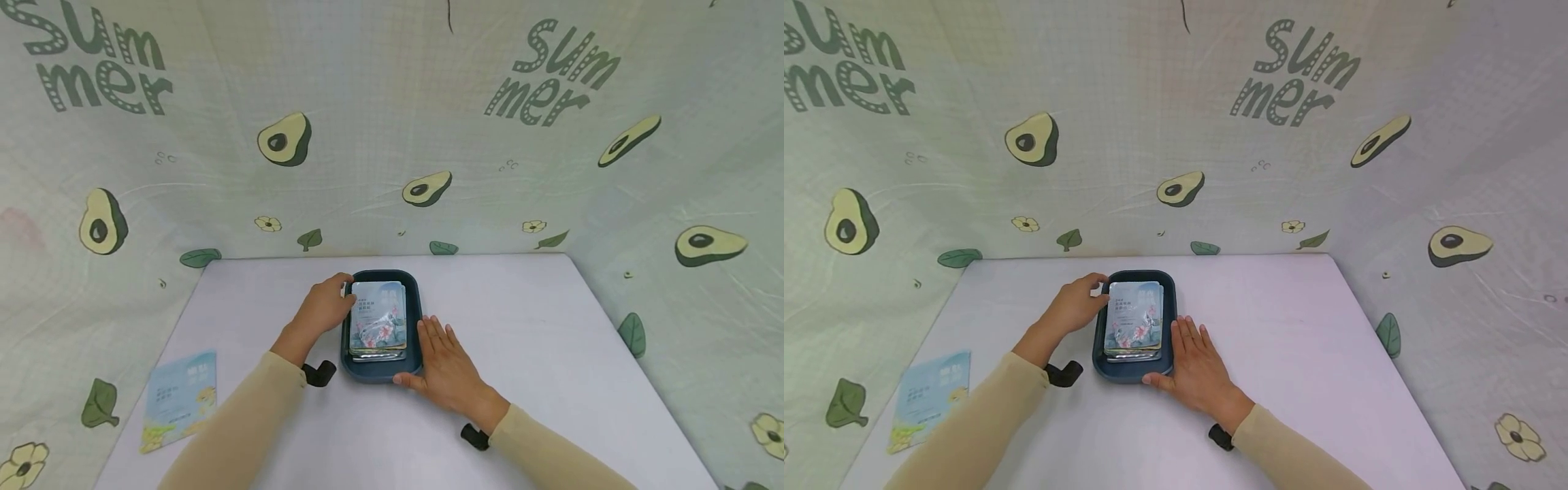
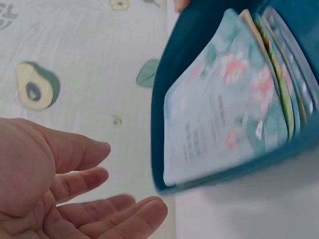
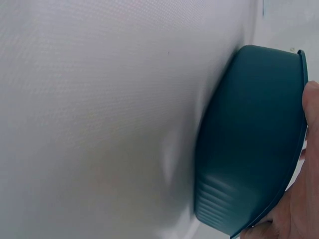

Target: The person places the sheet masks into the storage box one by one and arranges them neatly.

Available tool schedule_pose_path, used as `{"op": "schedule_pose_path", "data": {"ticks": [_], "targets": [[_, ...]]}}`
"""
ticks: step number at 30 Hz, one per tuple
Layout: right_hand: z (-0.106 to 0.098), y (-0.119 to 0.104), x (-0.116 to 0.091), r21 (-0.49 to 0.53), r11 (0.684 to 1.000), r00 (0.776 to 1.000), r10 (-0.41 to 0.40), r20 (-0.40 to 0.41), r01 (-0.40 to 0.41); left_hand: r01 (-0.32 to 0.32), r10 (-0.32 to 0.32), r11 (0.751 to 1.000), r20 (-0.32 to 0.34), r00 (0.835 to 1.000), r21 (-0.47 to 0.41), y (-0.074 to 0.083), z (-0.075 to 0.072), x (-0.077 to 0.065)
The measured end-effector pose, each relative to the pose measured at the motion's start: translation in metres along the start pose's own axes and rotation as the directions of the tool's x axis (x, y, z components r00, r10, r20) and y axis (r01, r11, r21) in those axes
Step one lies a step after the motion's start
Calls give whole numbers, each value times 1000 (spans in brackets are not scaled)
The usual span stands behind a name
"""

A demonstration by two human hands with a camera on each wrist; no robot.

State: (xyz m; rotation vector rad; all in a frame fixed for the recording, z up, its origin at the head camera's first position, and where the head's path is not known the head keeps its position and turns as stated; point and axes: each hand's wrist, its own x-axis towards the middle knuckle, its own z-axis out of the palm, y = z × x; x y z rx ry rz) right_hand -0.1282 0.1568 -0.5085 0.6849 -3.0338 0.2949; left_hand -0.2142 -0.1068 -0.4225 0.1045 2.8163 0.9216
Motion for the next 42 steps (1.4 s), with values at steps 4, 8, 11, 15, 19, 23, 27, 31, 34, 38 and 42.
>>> {"op": "schedule_pose_path", "data": {"ticks": [4,8,11,15,19,23,27,31,34,38,42], "targets": [[-1,0,0,2,1000,1000,-2,-8,2,11,-10,998,-18,1000,54,-17,-5,-7],[-2,-1,1,3,1000,1000,-5,-12,5,3,5,987,-53,999,158,-48,-2,-23],[-2,-2,1,11,1000,1000,-8,-17,8,-14,35,977,-97,995,213,-76,-1,-38],[-2,-4,0,24,1000,1000,-2,-11,2,2,40,968,-159,986,253,-116,-5,-62],[-1,-4,-1,17,1000,1000,2,-6,-1,78,-30,956,-172,985,283,-155,-15,-89],[-1,-5,-1,12,1000,1000,-2,-8,2,154,-121,950,-133,984,272,-191,-31,-113],[-1,-4,-1,11,1000,1000,-4,-19,4,200,-178,945,-105,978,259,-220,-44,-130],[-2,-3,-2,0,1000,1000,-4,-12,4,233,-220,934,-77,972,271,-241,-48,-142],[-2,-2,-3,-3,1000,1000,-4,-6,4,249,-245,931,-48,968,265,-253,-44,-148],[-1,-2,-2,17,1000,1000,-2,-7,2,251,-256,938,-9,967,238,-263,-37,-150],[0,-2,-1,36,999,1000,-4,-9,4,241,-251,946,18,968,215,-265,-29,-147]]}}
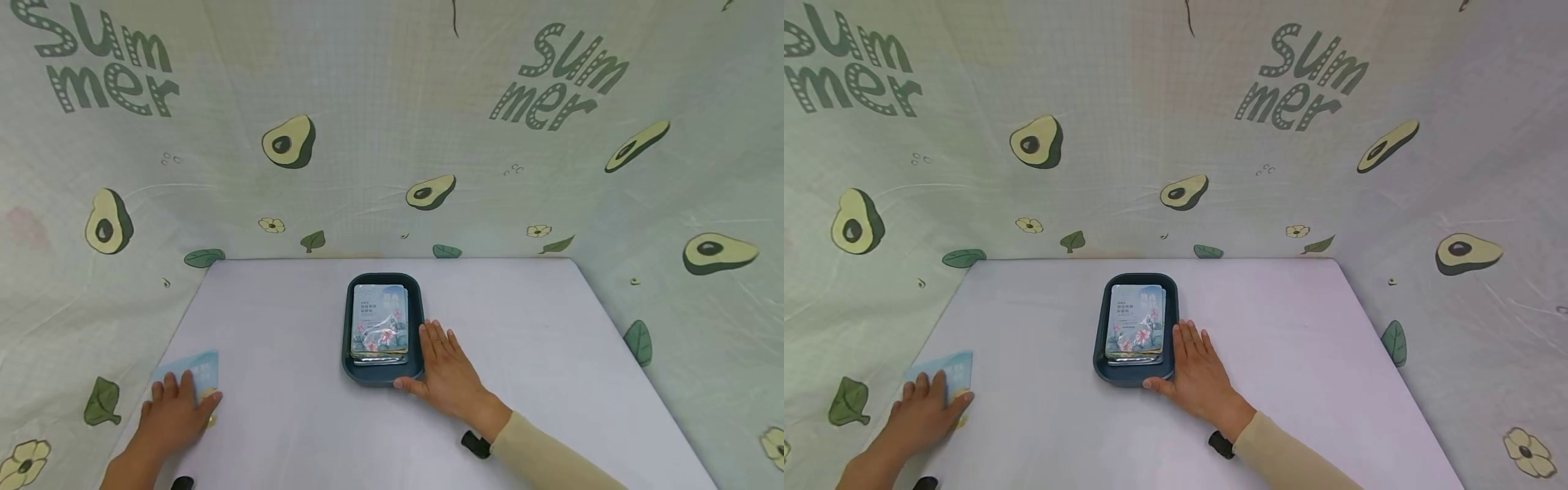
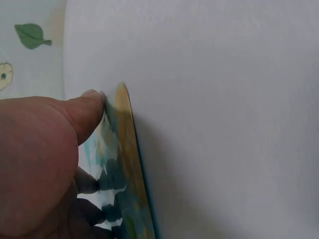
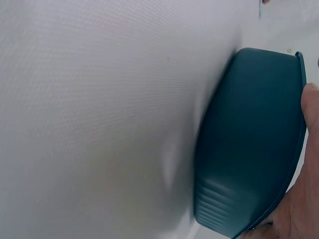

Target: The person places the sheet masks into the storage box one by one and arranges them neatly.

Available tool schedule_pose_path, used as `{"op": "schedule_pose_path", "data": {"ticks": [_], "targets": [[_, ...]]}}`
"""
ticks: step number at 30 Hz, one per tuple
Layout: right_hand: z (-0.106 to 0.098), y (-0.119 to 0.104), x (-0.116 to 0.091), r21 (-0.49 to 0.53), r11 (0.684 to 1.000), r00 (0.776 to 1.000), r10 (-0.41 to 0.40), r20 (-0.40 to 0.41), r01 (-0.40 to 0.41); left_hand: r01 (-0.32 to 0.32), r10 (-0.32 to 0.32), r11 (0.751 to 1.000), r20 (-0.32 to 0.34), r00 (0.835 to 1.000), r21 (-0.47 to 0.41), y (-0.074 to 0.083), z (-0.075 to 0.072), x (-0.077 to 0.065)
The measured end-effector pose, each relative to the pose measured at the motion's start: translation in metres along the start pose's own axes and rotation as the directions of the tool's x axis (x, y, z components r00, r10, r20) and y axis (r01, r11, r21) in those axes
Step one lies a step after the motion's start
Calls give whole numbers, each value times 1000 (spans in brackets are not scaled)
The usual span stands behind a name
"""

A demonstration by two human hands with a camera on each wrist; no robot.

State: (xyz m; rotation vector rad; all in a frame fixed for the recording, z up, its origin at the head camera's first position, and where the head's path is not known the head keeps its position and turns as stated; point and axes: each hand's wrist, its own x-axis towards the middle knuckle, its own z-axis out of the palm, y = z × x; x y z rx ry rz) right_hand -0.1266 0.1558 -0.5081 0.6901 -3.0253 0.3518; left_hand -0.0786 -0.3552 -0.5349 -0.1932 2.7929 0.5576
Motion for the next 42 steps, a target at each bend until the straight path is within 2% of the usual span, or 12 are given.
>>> {"op": "schedule_pose_path", "data": {"ticks": [5,11,16,23,26,29,33,38,42], "targets": [[2,0,1,-5,1000,1000,-1,-14,1,1,-1,1000,4,1000,-8,13,4,5],[1,0,0,-14,1000,1000,-2,-24,2,-25,26,999,-8,1000,27,41,4,14],[0,0,0,-11,1000,1000,6,-4,-6,-46,45,999,4,999,15,72,7,26],[0,-1,0,-8,1000,1000,9,4,-9,-70,70,997,2,998,23,124,16,46],[0,-1,0,-6,1000,1000,10,1,-10,-71,71,997,10,997,-1,144,19,55],[1,-1,0,-5,1000,1000,11,4,-11,-79,80,996,26,996,-45,158,19,61],[1,0,0,-9,1000,1000,4,1,-4,-113,114,992,1,994,-55,160,11,64],[0,0,-1,-24,1000,1000,-4,-2,4,-185,189,981,-59,980,57,137,-6,67],[1,-1,-1,-14,1000,1000,4,-1,-4,-224,230,966,-35,972,130,120,-13,79]]}}
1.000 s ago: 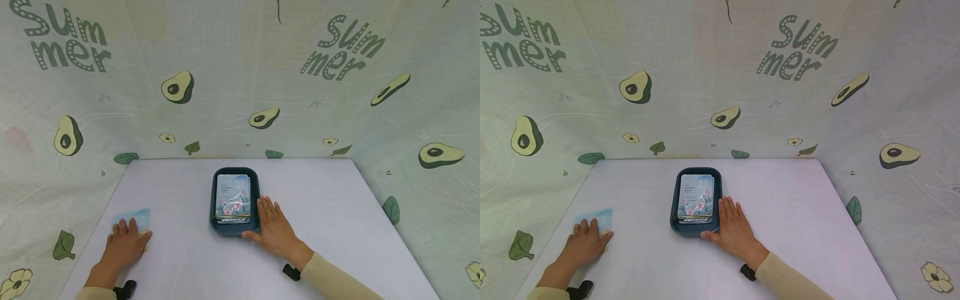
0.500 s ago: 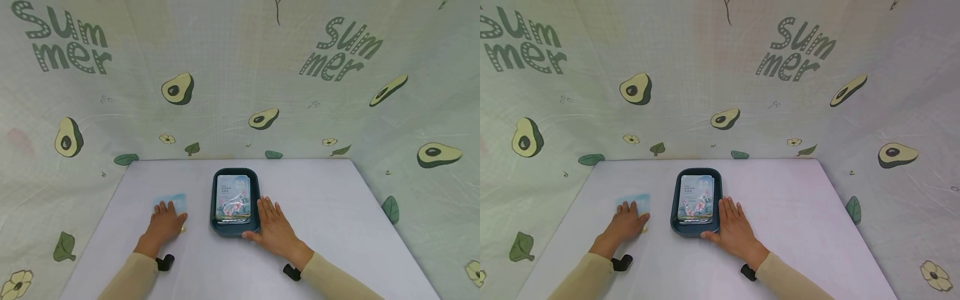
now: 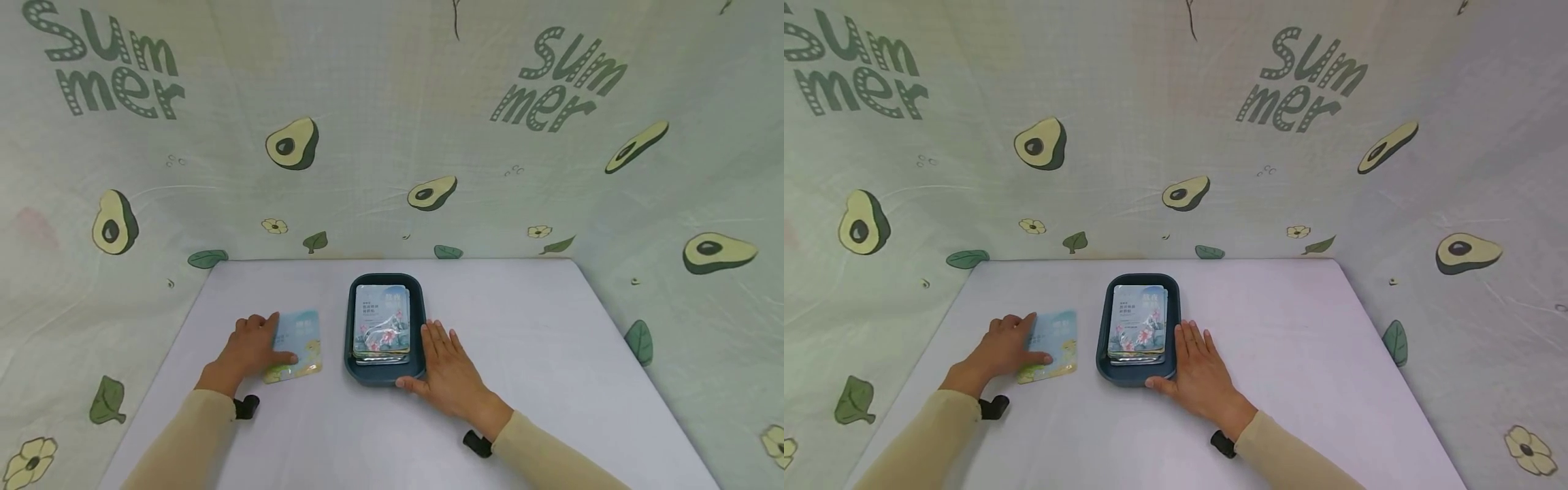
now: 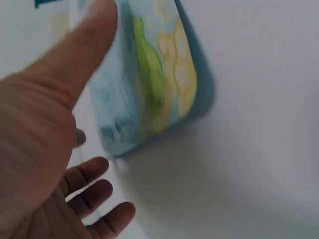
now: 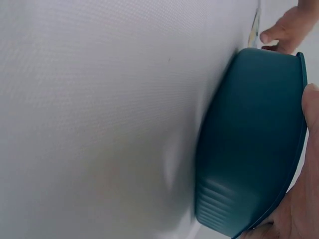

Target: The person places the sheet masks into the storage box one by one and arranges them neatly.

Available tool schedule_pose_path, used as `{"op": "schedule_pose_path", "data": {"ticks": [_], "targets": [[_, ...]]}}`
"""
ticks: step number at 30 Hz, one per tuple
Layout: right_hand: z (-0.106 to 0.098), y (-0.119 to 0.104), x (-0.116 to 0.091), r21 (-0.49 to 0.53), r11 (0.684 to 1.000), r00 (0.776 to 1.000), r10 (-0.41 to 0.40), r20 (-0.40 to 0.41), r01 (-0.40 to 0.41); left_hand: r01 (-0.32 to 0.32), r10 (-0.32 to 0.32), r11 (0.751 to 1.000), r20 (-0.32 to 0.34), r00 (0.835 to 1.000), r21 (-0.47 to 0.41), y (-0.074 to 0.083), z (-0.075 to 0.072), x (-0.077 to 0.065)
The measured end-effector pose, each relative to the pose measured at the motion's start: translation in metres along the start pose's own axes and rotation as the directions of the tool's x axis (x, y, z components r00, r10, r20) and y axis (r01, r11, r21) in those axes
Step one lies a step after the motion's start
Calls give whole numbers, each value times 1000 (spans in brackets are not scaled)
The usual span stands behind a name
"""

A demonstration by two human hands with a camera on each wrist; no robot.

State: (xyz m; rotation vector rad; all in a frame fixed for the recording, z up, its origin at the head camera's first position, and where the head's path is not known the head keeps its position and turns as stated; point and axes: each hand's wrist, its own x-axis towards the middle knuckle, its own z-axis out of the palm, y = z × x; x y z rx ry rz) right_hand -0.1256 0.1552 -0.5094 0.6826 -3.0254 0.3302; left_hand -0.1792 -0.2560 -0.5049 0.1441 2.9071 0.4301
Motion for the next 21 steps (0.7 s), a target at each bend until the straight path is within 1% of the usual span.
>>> {"op": "schedule_pose_path", "data": {"ticks": [3,7,11,14,21], "targets": [[0,0,0,8,1000,1000,2,-5,-2,-31,30,999,17,999,37,-8,3,11],[1,0,1,16,1000,1000,-1,-13,2,-48,47,996,7,999,70,-12,5,20],[1,-3,1,8,1000,1000,-2,-15,2,-35,36,997,-8,999,70,-9,2,21],[0,-3,0,-3,1000,1000,3,-1,-3,-33,35,997,-27,999,64,-5,0,20],[-3,-3,0,-3,1000,1000,6,12,-6,-64,70,996,-105,992,56,-1,-2,23]]}}
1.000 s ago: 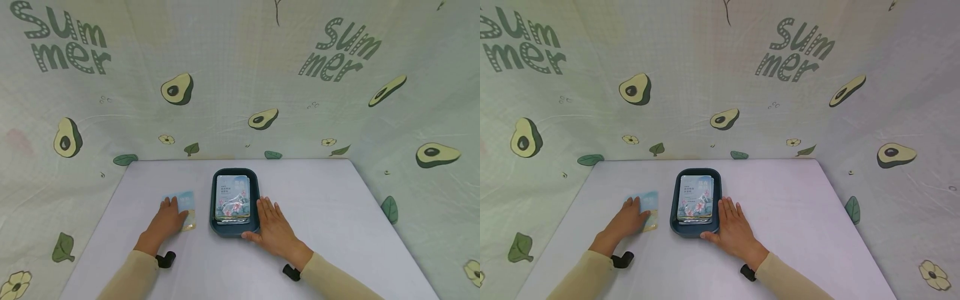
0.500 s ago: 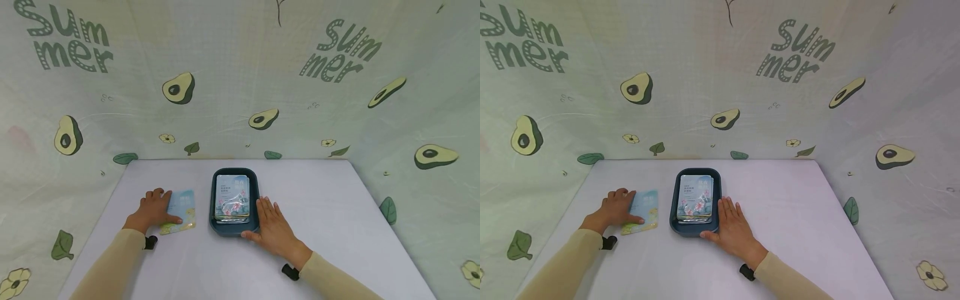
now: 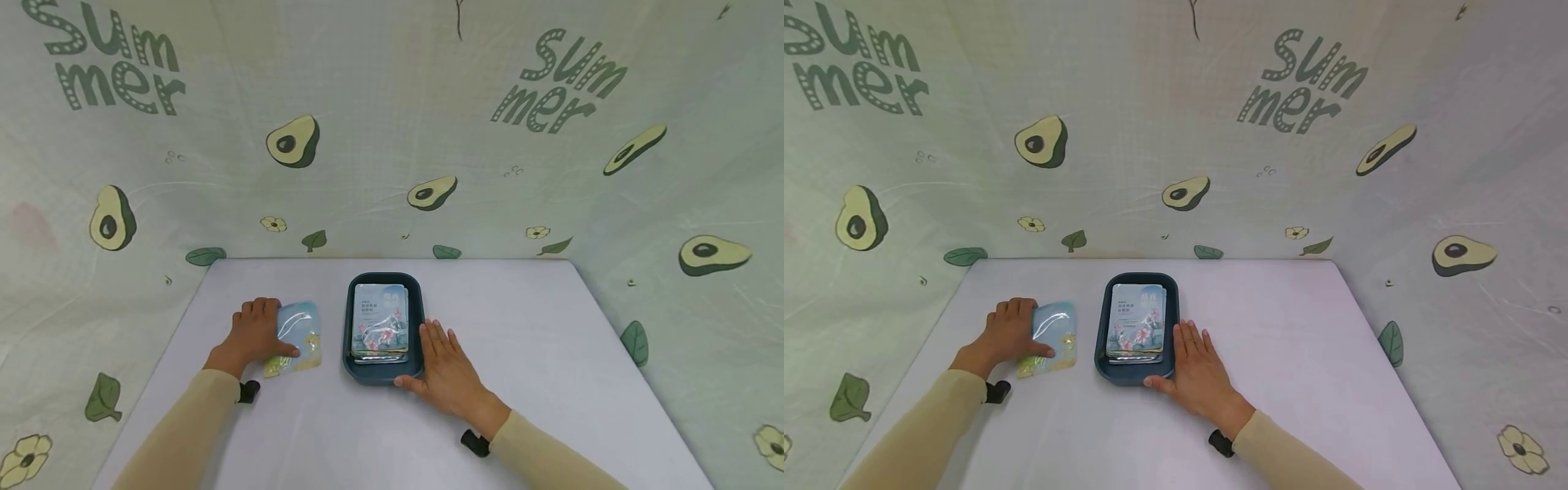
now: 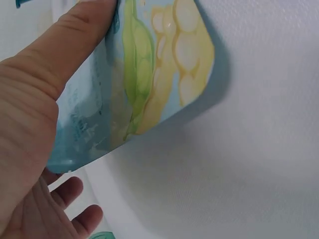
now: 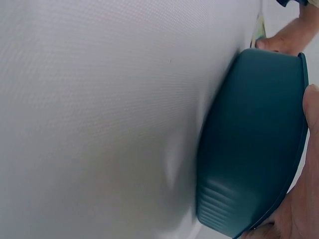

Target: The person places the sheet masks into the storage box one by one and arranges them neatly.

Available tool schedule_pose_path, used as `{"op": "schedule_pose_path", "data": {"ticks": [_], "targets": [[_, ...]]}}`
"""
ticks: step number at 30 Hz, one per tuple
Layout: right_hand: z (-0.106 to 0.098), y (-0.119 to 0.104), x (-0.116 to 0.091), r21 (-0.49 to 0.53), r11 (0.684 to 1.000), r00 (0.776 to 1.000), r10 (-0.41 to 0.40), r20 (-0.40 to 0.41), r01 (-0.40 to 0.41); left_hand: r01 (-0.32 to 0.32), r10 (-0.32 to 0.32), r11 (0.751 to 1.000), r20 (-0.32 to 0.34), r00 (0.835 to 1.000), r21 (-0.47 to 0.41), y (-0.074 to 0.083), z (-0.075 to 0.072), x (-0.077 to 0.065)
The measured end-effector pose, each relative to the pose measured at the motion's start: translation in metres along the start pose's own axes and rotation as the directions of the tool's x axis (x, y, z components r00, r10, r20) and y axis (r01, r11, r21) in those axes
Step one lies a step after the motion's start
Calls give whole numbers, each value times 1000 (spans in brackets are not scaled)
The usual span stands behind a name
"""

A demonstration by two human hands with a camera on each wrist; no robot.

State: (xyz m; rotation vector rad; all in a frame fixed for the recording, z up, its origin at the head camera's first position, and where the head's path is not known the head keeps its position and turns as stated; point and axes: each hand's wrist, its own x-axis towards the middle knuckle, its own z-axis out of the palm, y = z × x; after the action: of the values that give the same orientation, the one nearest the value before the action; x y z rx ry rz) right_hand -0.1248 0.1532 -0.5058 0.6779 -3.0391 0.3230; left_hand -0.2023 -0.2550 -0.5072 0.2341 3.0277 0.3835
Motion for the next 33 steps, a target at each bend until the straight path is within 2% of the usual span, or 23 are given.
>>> {"op": "schedule_pose_path", "data": {"ticks": [3,6,10,12,13,15,19,22,29,33], "targets": [[0,0,0,2,1000,1000,-1,2,1,-20,20,1000,-45,999,8,0,0,1],[1,1,0,4,1000,1000,0,2,0,-62,65,998,-141,988,24,3,-3,1],[3,2,0,-2,1000,1000,-6,-11,6,-130,142,990,-306,941,59,7,-7,-3],[4,2,1,-6,1000,1000,-12,-22,12,-148,157,988,-357,921,52,7,-7,-5],[4,3,1,-10,1000,1000,-15,-25,15,-150,153,988,-370,916,37,8,-6,-6],[4,3,1,-9,1000,999,-17,-27,17,-147,133,989,-366,921,-11,7,-3,-9],[3,2,1,-1,1000,1000,-11,-15,11,-91,51,986,-262,964,-141,6,1,-14],[2,1,1,1,1000,1000,-6,-9,6,-51,8,975,-195,981,-216,5,3,-16],[3,2,2,-3,1000,1000,3,-4,-3,-19,-46,945,-189,981,-326,6,9,-10],[3,1,2,3,1000,1000,0,-5,0,0,-85,928,-210,974,-373,5,15,-8]]}}
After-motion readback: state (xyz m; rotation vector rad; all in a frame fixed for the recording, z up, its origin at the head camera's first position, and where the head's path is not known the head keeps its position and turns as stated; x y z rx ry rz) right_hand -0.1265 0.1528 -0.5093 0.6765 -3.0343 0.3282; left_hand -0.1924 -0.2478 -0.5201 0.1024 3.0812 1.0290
